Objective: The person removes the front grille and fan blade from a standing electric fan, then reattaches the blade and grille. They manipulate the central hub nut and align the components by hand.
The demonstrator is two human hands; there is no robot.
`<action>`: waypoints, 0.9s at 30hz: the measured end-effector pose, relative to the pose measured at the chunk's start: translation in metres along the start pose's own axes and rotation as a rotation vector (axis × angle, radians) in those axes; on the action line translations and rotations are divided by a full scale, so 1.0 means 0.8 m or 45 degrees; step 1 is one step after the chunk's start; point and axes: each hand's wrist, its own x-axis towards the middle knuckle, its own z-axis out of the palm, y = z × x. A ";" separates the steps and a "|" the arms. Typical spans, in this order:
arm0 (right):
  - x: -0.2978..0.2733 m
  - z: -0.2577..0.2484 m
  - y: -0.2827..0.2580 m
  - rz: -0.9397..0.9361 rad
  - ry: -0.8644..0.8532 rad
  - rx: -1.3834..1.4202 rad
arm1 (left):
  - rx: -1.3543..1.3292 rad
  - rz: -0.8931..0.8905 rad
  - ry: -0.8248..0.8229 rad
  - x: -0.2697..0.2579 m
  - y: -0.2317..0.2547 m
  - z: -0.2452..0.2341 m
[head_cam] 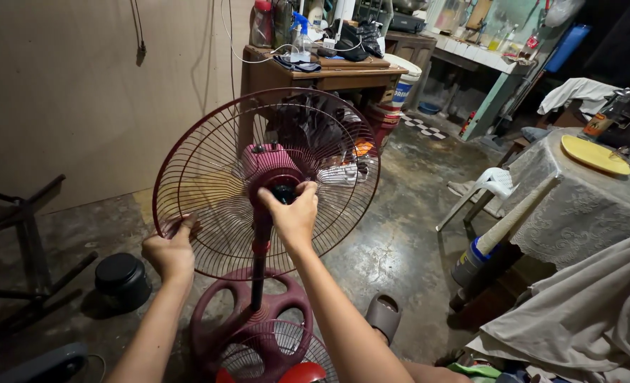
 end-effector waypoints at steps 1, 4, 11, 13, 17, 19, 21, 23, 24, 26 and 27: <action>0.003 0.002 0.002 0.336 -0.097 0.128 | -0.031 0.018 0.017 -0.001 0.000 0.001; 0.013 0.010 0.010 0.946 -0.297 0.325 | -0.080 0.043 0.014 -0.005 -0.001 -0.002; -0.002 0.009 0.026 -0.075 -0.009 -0.052 | 0.020 -0.049 0.001 -0.003 -0.002 -0.002; 0.002 0.008 0.028 0.101 -0.015 0.078 | -0.063 -0.010 0.001 -0.001 -0.001 0.003; 0.014 0.012 0.034 1.063 -0.356 0.663 | -0.099 0.096 0.021 -0.003 -0.003 -0.002; 0.021 0.013 0.037 1.012 -0.374 0.648 | -0.124 0.088 -0.011 -0.002 0.001 -0.001; 0.019 0.014 0.037 0.723 -0.304 0.334 | -0.093 0.045 -0.022 -0.002 0.004 -0.002; 0.006 0.010 0.036 -0.028 -0.065 -0.022 | -0.002 -0.034 -0.022 -0.005 0.005 -0.006; 0.004 0.008 0.034 -0.410 0.055 -0.198 | -0.057 -0.010 -0.028 -0.005 0.007 -0.005; 0.005 0.006 0.030 -0.383 0.093 -0.111 | -0.165 0.038 -0.038 -0.005 0.009 -0.003; 0.007 0.005 0.029 -0.369 0.110 -0.067 | -0.230 0.036 -0.049 -0.006 0.010 -0.001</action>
